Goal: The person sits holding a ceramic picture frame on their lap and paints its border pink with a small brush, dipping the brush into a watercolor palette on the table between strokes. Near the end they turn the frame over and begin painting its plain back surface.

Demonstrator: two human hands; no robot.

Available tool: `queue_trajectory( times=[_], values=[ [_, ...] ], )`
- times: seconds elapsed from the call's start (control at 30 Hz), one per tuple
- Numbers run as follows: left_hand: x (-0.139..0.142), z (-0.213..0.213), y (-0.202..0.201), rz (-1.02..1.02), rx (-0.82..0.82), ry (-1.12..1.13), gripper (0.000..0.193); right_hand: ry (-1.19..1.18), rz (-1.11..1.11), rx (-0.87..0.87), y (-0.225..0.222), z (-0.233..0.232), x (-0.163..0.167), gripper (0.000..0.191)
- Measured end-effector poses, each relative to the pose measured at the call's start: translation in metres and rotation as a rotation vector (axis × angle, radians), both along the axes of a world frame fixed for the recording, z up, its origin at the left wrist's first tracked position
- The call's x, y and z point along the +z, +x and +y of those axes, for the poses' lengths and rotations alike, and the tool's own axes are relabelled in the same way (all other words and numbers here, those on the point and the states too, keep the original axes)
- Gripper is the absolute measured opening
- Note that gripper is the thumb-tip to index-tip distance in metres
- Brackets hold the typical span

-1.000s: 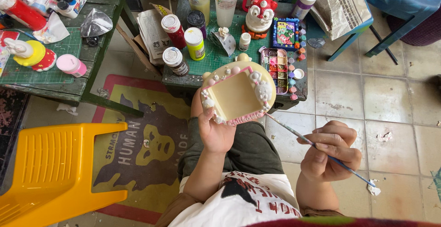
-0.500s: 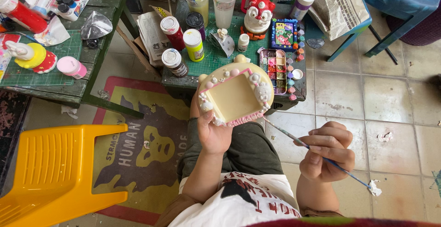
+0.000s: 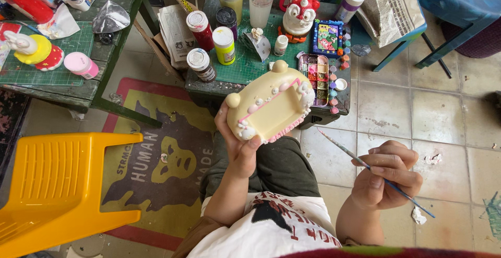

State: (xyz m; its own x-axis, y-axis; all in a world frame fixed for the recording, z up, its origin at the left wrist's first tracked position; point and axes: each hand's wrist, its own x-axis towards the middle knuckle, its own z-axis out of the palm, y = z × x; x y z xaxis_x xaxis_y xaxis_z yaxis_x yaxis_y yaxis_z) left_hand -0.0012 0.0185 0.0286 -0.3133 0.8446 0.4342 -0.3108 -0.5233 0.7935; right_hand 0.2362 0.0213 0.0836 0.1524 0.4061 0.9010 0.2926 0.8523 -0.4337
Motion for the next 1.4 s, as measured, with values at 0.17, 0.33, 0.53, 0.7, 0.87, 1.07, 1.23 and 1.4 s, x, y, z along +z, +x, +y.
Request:
queue_trajectory(
  times=[0.17, 0.33, 0.53, 0.7, 0.87, 1.07, 1.23, 1.4],
  values=[
    [-0.011, 0.005, -0.004, 0.272, 0.14, 0.192, 0.075, -0.046, 0.02, 0.048, -0.001, -0.002, -0.002, 0.022],
    [-0.01, 0.005, -0.004, 0.251, 0.087, 0.198, 0.076, -0.092, 0.073, 0.105, -0.001, -0.006, -0.012, 0.02],
    [0.002, 0.0, -0.002, 0.085, 0.023, 0.018, 0.082, -0.125, 0.206, 0.244, 0.001, -0.011, -0.022, 0.016],
    [0.012, 0.0, -0.001, -0.05, -0.052, -0.067, 0.087, -0.154, 0.131, 0.196, -0.007, -0.018, -0.022, 0.019],
    [0.015, 0.002, 0.001, -0.188, -0.126, -0.054, 0.09, -0.177, 0.104, 0.153, -0.01, -0.022, -0.017, 0.021],
    [0.016, 0.001, 0.002, -0.299, -0.205, -0.071, 0.091, -0.121, -0.133, 0.039, -0.012, -0.025, -0.005, 0.018],
    [0.017, -0.002, 0.002, -0.207, -0.156, -0.051, 0.088, -0.081, -0.259, -0.027, -0.014, -0.028, 0.01, 0.019],
    [0.013, -0.006, 0.003, -0.068, -0.07, -0.022, 0.083, -0.05, -0.369, -0.06, -0.017, -0.026, 0.018, 0.013]
  ],
)
